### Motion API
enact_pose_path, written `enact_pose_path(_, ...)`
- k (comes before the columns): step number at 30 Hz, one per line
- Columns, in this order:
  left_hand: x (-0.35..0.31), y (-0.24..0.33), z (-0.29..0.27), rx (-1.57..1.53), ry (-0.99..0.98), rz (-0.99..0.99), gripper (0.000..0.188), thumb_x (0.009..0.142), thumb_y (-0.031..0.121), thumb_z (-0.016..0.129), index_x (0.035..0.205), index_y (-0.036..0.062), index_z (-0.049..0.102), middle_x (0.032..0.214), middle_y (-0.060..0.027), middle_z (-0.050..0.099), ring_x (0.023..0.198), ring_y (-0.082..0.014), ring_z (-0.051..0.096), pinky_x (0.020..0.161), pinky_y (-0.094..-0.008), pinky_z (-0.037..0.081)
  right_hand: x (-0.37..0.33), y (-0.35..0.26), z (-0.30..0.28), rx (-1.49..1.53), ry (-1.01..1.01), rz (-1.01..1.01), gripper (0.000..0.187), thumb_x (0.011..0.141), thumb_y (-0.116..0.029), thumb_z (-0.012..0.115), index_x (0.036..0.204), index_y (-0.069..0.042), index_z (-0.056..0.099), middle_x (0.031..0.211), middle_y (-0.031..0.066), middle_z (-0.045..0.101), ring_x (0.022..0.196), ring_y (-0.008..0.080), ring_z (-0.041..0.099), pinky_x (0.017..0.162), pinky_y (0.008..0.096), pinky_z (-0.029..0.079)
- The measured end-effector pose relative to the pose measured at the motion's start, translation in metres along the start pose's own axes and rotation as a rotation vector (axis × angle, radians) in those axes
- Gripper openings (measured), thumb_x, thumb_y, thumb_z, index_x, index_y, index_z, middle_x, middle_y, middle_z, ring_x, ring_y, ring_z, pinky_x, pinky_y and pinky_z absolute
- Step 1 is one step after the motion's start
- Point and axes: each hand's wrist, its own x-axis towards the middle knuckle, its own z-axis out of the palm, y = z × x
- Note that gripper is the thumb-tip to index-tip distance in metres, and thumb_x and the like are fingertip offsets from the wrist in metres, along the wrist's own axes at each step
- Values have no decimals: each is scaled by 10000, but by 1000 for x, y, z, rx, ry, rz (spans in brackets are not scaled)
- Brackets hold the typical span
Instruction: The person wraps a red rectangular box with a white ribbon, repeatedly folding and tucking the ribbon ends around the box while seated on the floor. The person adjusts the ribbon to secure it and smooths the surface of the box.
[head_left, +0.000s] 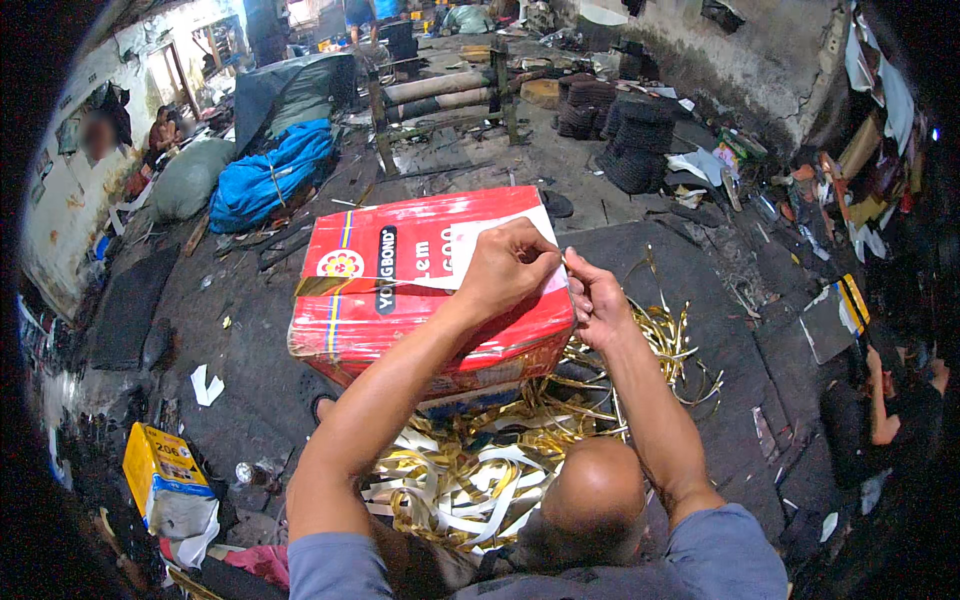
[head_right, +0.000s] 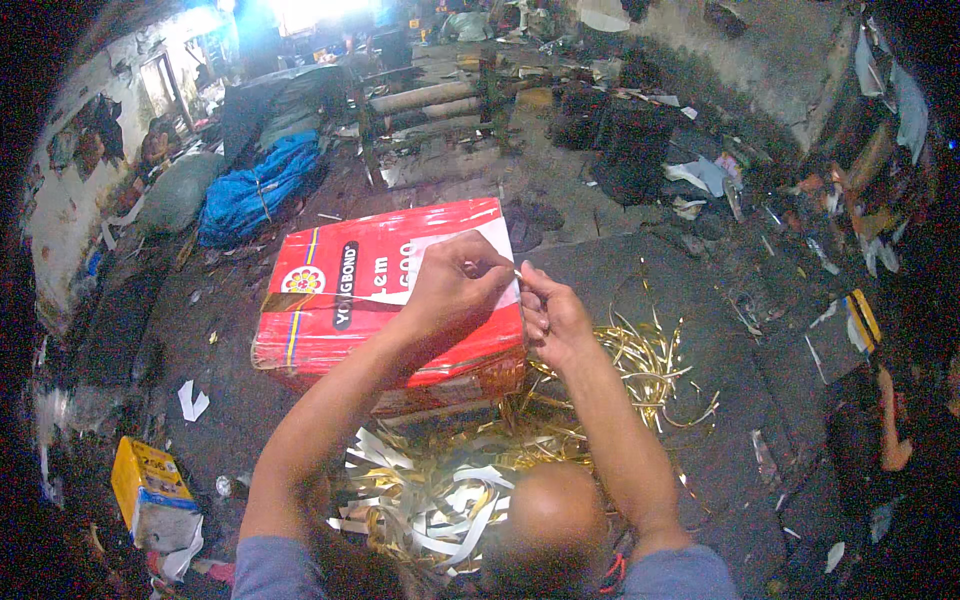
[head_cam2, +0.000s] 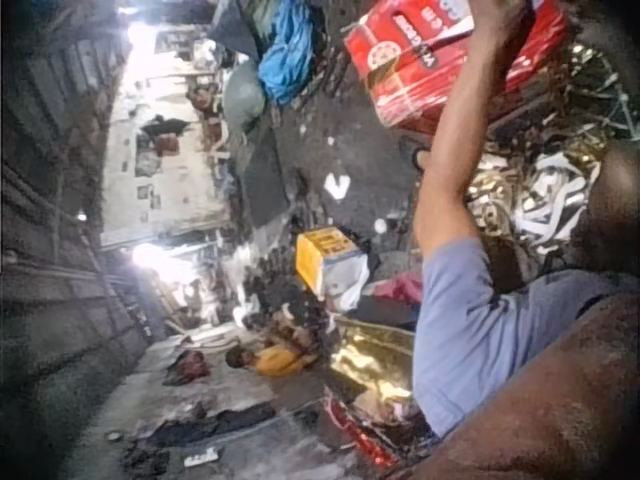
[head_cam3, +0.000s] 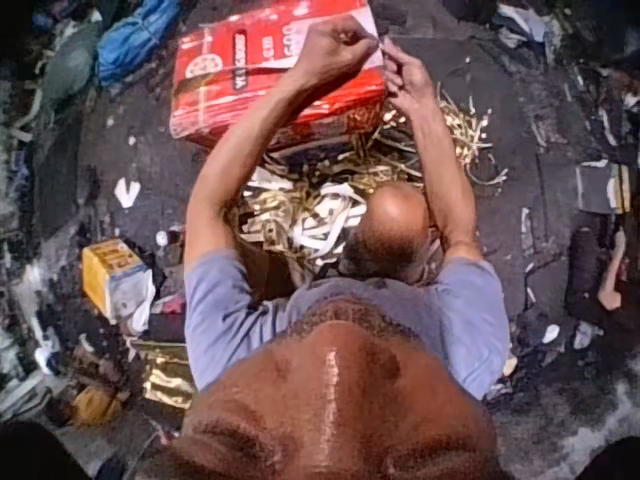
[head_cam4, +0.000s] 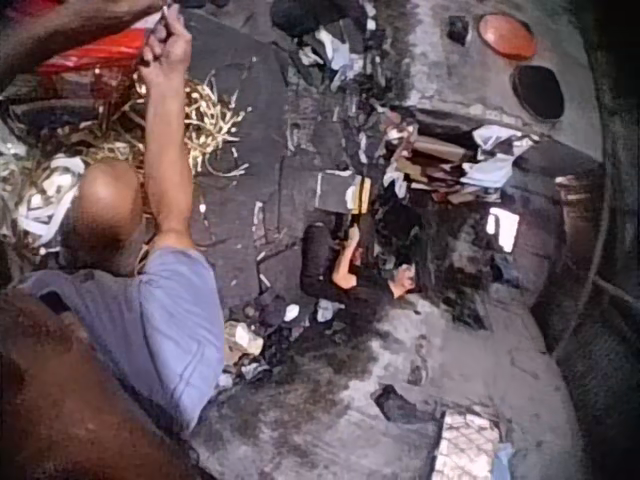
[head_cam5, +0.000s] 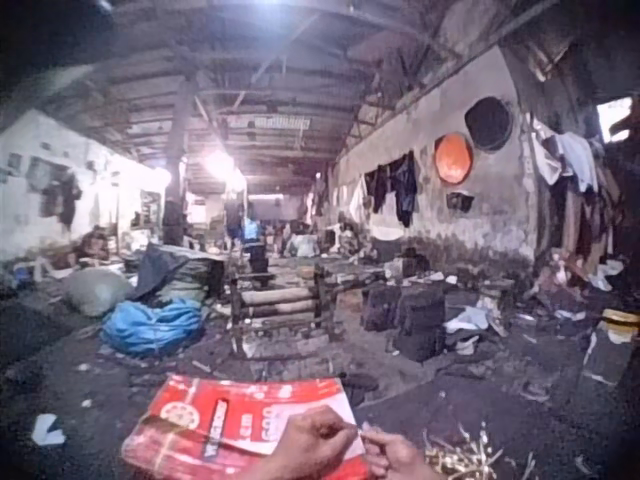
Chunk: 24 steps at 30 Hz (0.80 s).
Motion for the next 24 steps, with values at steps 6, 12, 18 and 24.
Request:
enact_pose_path(6, 4, -2, 0, -4, 15, -6, 105, 852, 82, 737, 830, -19, 752, 827, -104, 708, 761, -171, 665, 703, -334, 526, 2, -37, 28, -611, 179, -154, 520, 974, -658, 615, 943, -139, 626, 728, 10, 599, 575, 149, 561, 485, 315, 421)
enact_pose_path(12, 0, -5, -2, 9, 4, -51, 85, 854, 53, 741, 823, -26, 750, 847, -91, 720, 758, -142, 664, 696, -302, 534, 45, -43, 47, -1623, 469, -653, 424, 976, -381, 631, 911, 29, 716, 959, 279, 736, 935, 473, 705, 852, 546, 542)
enact_pose_path(18, 0, -13, -1, 18, 16, 16, 75, 837, 69, 788, 869, 2, 793, 801, -90, 732, 678, -153, 674, 640, -303, 531, 61, -14, 1, -1234, 406, -696, 334, 1031, -245, 627, 912, 60, 692, 745, 94, 696, 726, 92, 555, 645, 355, 490)
enact_pose_path(24, -3, -18, -8, -37, -12, -107, 68, 837, 73, 791, 876, 18, 805, 819, -74, 747, 709, -131, 688, 663, -286, 539, 80, 46, -54, -1156, 467, -685, 337, 983, -262, 607, 887, 48, 696, 821, 216, 689, 803, 339, 646, 719, 459, 505)
